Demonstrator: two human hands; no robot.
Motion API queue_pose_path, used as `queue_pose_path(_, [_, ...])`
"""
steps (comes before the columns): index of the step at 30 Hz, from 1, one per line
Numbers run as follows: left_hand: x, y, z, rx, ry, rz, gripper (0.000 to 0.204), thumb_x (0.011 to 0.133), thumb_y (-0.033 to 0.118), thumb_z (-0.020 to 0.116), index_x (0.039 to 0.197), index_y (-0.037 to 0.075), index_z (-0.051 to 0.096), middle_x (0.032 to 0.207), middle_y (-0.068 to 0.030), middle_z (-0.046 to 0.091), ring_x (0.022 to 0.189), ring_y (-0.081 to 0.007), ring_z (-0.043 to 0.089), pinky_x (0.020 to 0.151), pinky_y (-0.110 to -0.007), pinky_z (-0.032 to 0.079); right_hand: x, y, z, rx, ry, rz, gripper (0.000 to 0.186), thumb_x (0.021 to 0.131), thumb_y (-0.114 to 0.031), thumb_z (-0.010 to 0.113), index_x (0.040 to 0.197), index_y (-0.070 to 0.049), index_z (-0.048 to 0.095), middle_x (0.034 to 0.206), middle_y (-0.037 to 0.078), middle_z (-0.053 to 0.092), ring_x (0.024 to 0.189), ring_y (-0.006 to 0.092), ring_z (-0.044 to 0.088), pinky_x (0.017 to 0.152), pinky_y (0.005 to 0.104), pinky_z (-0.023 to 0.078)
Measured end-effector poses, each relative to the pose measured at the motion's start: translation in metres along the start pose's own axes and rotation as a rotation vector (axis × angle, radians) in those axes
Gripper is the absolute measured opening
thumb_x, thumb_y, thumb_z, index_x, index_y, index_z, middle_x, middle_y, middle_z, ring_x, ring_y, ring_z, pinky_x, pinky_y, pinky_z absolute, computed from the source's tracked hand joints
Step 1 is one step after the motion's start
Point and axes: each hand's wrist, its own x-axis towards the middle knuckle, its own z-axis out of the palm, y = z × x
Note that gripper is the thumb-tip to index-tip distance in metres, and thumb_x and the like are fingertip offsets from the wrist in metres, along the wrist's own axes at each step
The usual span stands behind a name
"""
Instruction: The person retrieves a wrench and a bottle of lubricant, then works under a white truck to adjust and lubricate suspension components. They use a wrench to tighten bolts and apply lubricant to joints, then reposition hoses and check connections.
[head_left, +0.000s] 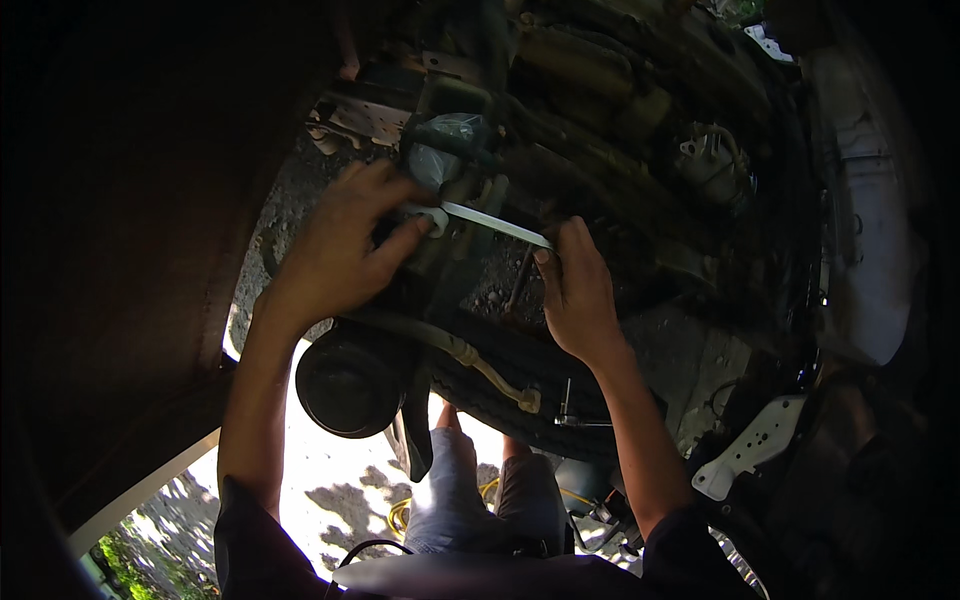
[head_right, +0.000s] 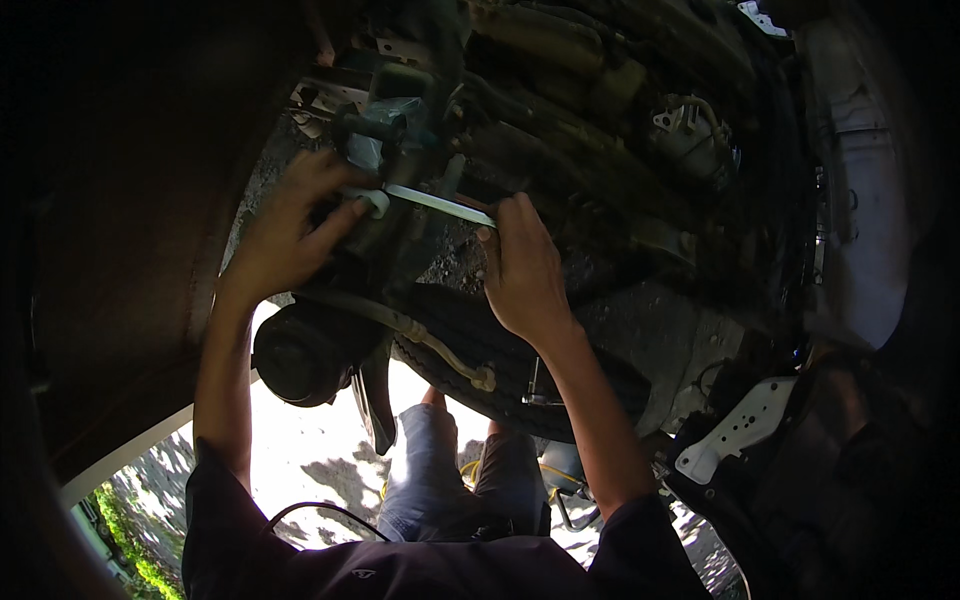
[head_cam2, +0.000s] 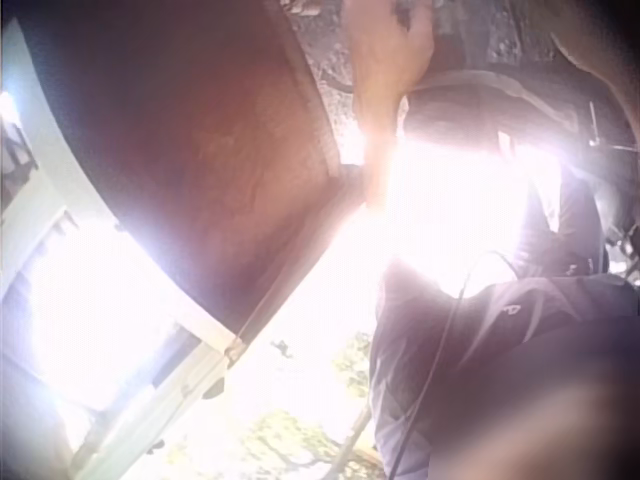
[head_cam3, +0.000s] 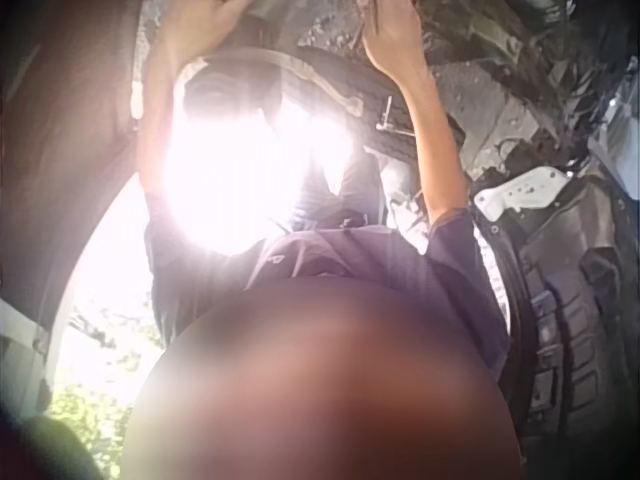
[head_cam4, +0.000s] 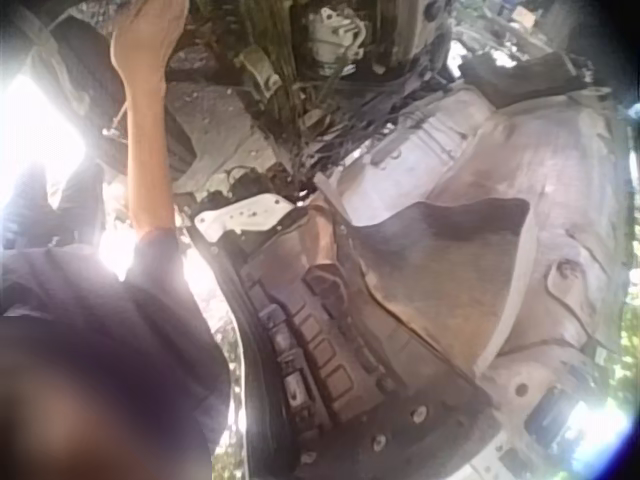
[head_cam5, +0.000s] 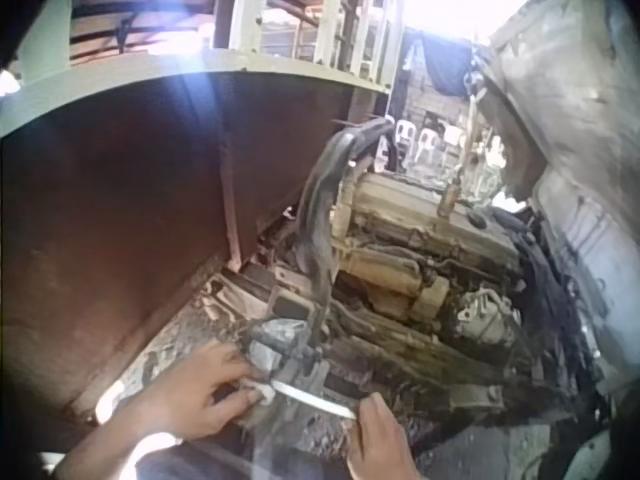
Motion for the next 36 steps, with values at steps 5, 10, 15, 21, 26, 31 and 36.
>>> queue_pose_path(5, [-0.001,0.006,0.000,0.013,-0.007,-0.034,0.026,0.092,0.020,0.066,0.115,0.008,0.069,0.128,-0.0135,0.060,0.118,-0.0339,0.057,0.100,-0.042,0.045,-0.036,0.029,-0.033,-0.012,0.057,0.027,0.033,0.108,-0.031,0.046,0.100,0.001,0.048,0.086,0.014,0.044,0.071,0.0289,0.047,0.069,0.0381,0.040])
queue_pose_path(10, [0.002,0.009,0.001,0.080,-0.010,-0.039,0.025,0.092,0.018,0.067,0.114,0.006,0.069,0.120,-0.0145,0.064,0.114,-0.0335,0.060,0.097,-0.042,0.047,-0.095,0.061,-0.072,0.822,-0.006,0.382,0.031,0.109,-0.033,0.048,0.112,-0.003,0.054,0.078,0.002,0.050,0.070,0.0118,0.047,0.068,0.0299,0.041])
queue_pose_path(15, [0.002,0.009,0.001,0.093,0.027,-0.030,0.026,0.090,0.017,0.069,0.113,0.005,0.071,0.113,-0.0145,0.067,0.106,-0.0331,0.064,0.091,-0.041,0.050,-0.149,0.076,-0.100,1.064,0.096,0.553,0.036,0.107,-0.025,0.052,0.134,0.000,0.051,0.075,0.001,0.055,0.073,0.0102,0.053,0.073,0.0309,0.046])
queue_pose_path(21, [0.004,0.010,0.004,0.036,0.081,-0.076,0.025,0.089,0.019,0.072,0.110,0.006,0.074,0.109,-0.0145,0.071,0.099,-0.0327,0.067,0.087,-0.041,0.052,-0.180,0.097,-0.119,1.074,0.175,0.640,0.045,0.103,-0.021,0.059,0.143,-0.006,0.047,0.081,-0.001,0.056,0.075,0.0097,0.055,0.072,0.0293,0.045])
queue_pose_path(26, [0.004,0.010,0.006,-0.011,0.125,-0.182,0.026,0.084,0.014,0.078,0.109,0.005,0.074,0.106,-0.0137,0.073,0.097,-0.0255,0.071,0.083,-0.035,0.053,-0.194,0.115,-0.132,1.177,0.144,0.683,0.029,0.104,-0.027,0.056,0.122,-0.004,0.058,0.077,-0.002,0.052,0.071,0.0104,0.050,0.069,0.0307,0.042])
queue_pose_path(31, [0.004,0.010,0.005,-0.011,0.174,-0.134,0.023,0.084,0.013,0.079,0.105,0.003,0.075,0.101,-0.0137,0.075,0.094,-0.0245,0.073,0.081,-0.033,0.054,-0.199,0.126,-0.136,1.224,0.151,0.677,0.031,0.105,-0.034,0.055,0.119,-0.007,0.059,0.070,-0.004,0.045,0.066,0.0081,0.046,0.063,0.0280,0.039])
queue_pose_path(36, [0.000,0.009,-0.001,-0.035,0.130,-0.248,0.021,0.091,0.015,0.074,0.106,0.002,0.074,0.102,-0.0099,0.075,0.102,-0.0176,0.069,0.092,-0.033,0.050,-0.203,0.136,-0.137,1.133,0.236,0.672,0.029,0.105,-0.031,0.057,0.122,-0.008,0.058,0.075,-0.002,0.051,0.067,0.0081,0.048,0.063,0.0272,0.041])
